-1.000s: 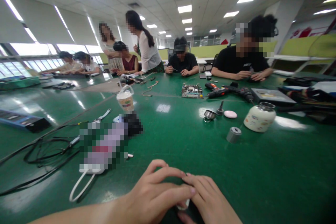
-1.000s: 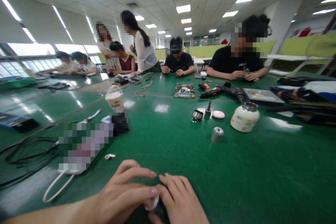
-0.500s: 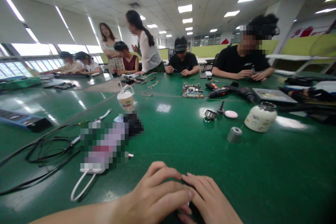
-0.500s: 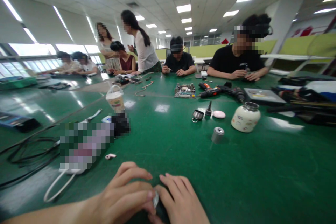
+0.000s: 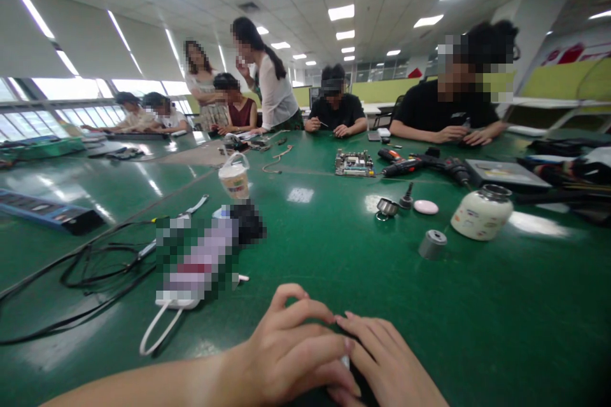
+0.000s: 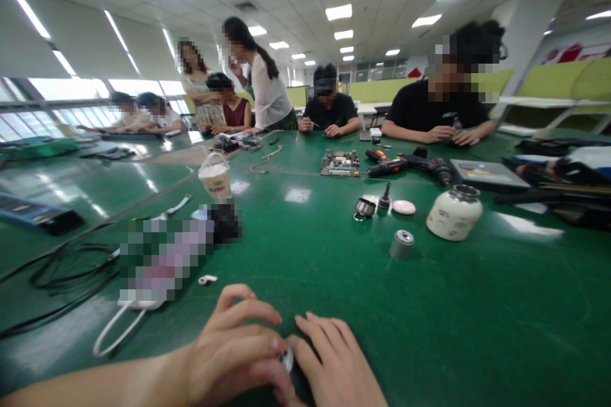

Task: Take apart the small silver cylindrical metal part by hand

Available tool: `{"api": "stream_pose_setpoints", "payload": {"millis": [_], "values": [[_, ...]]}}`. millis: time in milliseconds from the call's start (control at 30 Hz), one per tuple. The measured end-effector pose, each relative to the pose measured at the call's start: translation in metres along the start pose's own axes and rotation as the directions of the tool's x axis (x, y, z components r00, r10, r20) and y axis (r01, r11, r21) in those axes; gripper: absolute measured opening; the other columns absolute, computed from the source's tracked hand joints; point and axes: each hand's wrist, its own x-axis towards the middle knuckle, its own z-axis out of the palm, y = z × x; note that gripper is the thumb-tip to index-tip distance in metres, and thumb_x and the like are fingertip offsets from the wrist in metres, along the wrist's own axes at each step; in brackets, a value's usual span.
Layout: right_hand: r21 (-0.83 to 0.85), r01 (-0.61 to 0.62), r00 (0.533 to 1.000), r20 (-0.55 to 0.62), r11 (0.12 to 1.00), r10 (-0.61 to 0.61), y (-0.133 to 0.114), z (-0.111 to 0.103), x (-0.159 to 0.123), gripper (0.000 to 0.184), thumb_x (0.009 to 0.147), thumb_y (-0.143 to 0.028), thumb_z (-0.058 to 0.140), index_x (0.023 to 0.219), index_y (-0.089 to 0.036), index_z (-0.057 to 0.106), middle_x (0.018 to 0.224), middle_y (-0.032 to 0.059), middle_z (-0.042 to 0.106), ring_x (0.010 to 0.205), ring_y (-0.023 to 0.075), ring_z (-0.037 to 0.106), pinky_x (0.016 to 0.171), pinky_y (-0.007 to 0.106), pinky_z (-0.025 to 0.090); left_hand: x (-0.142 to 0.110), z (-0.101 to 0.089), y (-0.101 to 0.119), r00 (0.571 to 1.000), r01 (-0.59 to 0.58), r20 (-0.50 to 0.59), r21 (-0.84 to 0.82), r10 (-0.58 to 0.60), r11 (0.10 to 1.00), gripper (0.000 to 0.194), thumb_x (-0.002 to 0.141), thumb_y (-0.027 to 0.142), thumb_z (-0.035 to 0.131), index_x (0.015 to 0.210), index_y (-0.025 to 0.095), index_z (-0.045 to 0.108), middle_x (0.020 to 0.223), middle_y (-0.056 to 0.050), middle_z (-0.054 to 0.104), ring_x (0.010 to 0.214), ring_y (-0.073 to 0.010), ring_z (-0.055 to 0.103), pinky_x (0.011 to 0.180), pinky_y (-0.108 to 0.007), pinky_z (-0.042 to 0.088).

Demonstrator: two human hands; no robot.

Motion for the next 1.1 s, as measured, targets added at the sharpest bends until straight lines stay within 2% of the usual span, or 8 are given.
{"api": "stream_pose_setpoints", "payload": {"millis": [133,233,367,500,633,733,967,1100], "values": [[0.019,-0.004,1.000,-0.018,1.000,0.004,0.002,0.002,-0.001,0.039,0.082,-0.044,0.071,0.115,-0.022,0.065,0.113,0.0065,0.072,0.099,0.0239,0.069,0.082,0.034,0.056,0.004,0.006,0.002,0.997,0.078,-0.021,-0.119,-0.081,0.990,0.036,0.089,0.023,0.070,0.118,0.020,0.049,0.097,-0.003,0.077,0.093,-0.0142,0.070,0.102,-0.031,0.029],[0.012,-0.001,1.000,0.000,1.000,0.001,0.003,0.003,-0.002,0.042,0.082,-0.043,0.071,0.119,-0.022,0.064,0.114,0.0064,0.072,0.099,0.0239,0.068,0.082,0.035,0.056,0.010,0.006,0.007,0.988,0.138,-0.037,-0.242,-0.152,0.960,0.037,0.091,0.025,0.068,0.121,0.022,0.045,0.087,0.000,0.078,0.082,-0.0121,0.073,0.101,-0.031,0.030],[0.020,-0.013,1.000,0.020,1.000,0.013,0.001,0.003,-0.002,0.041,0.081,-0.037,0.072,0.117,-0.021,0.064,0.115,0.0073,0.071,0.100,0.0241,0.067,0.081,0.033,0.056,0.016,0.001,0.008,0.965,0.248,0.017,-0.384,-0.262,0.889,0.042,0.089,0.039,0.067,0.121,0.022,0.046,0.076,0.000,0.079,0.077,-0.0133,0.073,0.097,-0.033,0.032],[0.039,-0.034,0.999,0.026,0.999,0.033,-0.002,0.000,0.002,0.032,0.081,-0.038,0.072,0.109,-0.022,0.068,0.114,0.0072,0.072,0.101,0.0246,0.067,0.081,0.033,0.055,0.021,-0.008,0.001,0.942,0.336,0.152,-0.442,-0.300,0.831,0.042,0.082,0.044,0.072,0.113,0.020,0.056,0.078,-0.002,0.079,0.085,-0.0159,0.071,0.089,-0.032,0.035],[0.023,-0.030,0.999,0.027,0.999,0.029,-0.002,-0.003,0.004,0.035,0.082,-0.045,0.071,0.109,-0.024,0.068,0.111,0.0058,0.073,0.097,0.0239,0.068,0.078,0.032,0.055,0.025,-0.022,-0.003,0.865,0.483,0.374,-0.448,-0.334,0.752,0.038,0.082,0.025,0.076,0.115,0.020,0.058,0.091,-0.003,0.079,0.097,-0.0170,0.068,0.094,-0.033,0.037],[0.019,-0.031,0.998,0.050,0.999,0.030,-0.001,-0.005,0.004,0.036,0.081,-0.048,0.071,0.109,-0.025,0.068,0.113,0.0056,0.072,0.098,0.0241,0.068,0.079,0.033,0.055,0.026,-0.028,-0.002,0.832,0.534,0.421,-0.426,-0.362,0.731,0.036,0.086,0.019,0.072,0.119,0.020,0.057,0.091,-0.003,0.079,0.099,-0.0177,0.066,0.094,-0.034,0.038],[0.027,-0.034,0.999,0.037,0.999,0.033,0.000,-0.003,0.002,0.038,0.082,-0.048,0.070,0.111,-0.026,0.068,0.114,0.0049,0.072,0.099,0.0242,0.068,0.080,0.032,0.055,0.025,-0.024,0.004,0.892,0.433,0.311,-0.373,-0.329,0.821,0.033,0.085,0.016,0.072,0.113,0.021,0.056,0.088,0.002,0.076,0.094,-0.0144,0.060,0.094,-0.030,0.037],[0.032,-0.025,0.999,0.027,0.999,0.024,-0.001,-0.003,0.003,0.039,0.083,-0.047,0.069,0.115,-0.024,0.067,0.116,0.0057,0.071,0.101,0.0243,0.068,0.081,0.032,0.055,0.023,-0.021,0.008,0.901,0.420,0.256,-0.305,-0.351,0.855,0.034,0.083,0.022,0.075,0.112,0.021,0.057,0.092,-0.001,0.071,0.096,-0.0159,0.057,0.088,-0.028,0.040]]}}
